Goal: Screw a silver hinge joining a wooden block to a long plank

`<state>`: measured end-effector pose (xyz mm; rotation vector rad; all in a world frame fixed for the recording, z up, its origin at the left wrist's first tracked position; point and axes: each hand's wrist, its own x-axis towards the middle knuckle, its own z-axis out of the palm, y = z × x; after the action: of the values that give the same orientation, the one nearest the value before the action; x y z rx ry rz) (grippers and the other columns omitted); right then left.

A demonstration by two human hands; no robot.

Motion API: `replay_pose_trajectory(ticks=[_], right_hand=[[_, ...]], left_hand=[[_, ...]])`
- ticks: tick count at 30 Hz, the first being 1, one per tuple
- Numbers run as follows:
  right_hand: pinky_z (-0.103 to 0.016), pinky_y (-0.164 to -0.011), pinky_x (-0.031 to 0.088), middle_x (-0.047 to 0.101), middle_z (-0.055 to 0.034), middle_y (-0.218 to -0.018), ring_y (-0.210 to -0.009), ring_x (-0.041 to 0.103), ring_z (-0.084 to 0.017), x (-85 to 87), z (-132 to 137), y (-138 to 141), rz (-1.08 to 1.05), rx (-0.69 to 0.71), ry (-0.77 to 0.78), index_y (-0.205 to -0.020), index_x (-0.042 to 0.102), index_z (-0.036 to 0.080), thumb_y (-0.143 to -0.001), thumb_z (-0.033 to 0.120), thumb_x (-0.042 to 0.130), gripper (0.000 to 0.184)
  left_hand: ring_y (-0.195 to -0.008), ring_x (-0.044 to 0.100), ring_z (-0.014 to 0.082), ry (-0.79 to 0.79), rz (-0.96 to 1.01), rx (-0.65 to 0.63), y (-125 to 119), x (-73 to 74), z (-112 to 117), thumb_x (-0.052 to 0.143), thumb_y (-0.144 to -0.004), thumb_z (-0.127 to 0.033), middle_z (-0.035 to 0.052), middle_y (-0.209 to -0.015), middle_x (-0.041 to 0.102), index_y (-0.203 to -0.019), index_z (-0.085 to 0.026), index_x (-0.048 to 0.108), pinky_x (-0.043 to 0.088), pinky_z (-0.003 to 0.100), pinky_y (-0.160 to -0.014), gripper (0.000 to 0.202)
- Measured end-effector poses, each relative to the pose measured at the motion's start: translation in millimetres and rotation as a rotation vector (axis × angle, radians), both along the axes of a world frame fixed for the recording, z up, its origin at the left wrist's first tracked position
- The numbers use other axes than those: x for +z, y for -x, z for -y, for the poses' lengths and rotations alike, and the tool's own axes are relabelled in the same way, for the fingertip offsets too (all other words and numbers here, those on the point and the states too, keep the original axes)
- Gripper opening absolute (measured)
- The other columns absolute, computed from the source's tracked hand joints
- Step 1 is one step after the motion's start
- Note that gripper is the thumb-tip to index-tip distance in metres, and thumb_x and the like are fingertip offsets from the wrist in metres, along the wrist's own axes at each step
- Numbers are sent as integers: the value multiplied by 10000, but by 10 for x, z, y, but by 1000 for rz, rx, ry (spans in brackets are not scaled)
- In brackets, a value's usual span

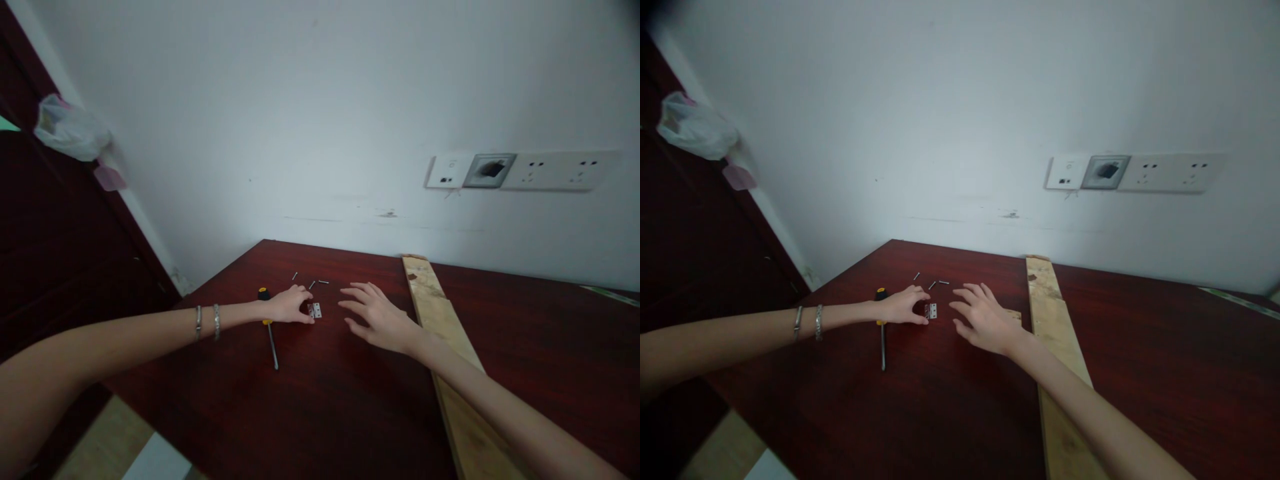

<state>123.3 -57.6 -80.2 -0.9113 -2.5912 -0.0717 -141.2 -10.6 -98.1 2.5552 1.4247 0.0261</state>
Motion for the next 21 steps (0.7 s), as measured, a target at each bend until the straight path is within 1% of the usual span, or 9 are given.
replay_pose_trajectory(ticks=[6,11,16,21], right_hand=[[-559,-1043,340,555,-109,-1300,-1255,437,-304,-56,46,-161,-40,-16,-29,-1158,627,203,-869,270,495,325],[-552,-1038,350,566,-108,-1284,-1239,458,-298,-72,80,-279,-41,-61,-19,-1143,636,200,-877,261,475,316],[-564,-1029,350,570,-111,-1281,-1229,470,-299,-96,116,-348,-64,-70,-14,-1136,635,210,-855,229,490,317],[-571,-1024,350,571,-111,-1273,-1218,476,-290,-121,121,-400,-65,-68,-16,-1135,630,218,-854,222,481,318]], left_hand=[[-1028,524,264,-34,12,49,-58,-48,-6,658,-727,-516,94,-1083,556,-1126,-159,578,425,330,-839,542],[-1028,531,270,-34,18,58,-84,-47,0,648,-736,-487,100,-1073,567,-1039,-155,619,427,334,-841,451],[-988,548,262,-32,41,67,-76,-47,-6,620,-754,-489,87,-1015,579,-958,-169,638,437,326,-810,380],[-985,545,249,-20,56,52,-51,-75,-53,649,-736,-478,77,-1012,573,-1027,-172,631,431,314,-824,422]])
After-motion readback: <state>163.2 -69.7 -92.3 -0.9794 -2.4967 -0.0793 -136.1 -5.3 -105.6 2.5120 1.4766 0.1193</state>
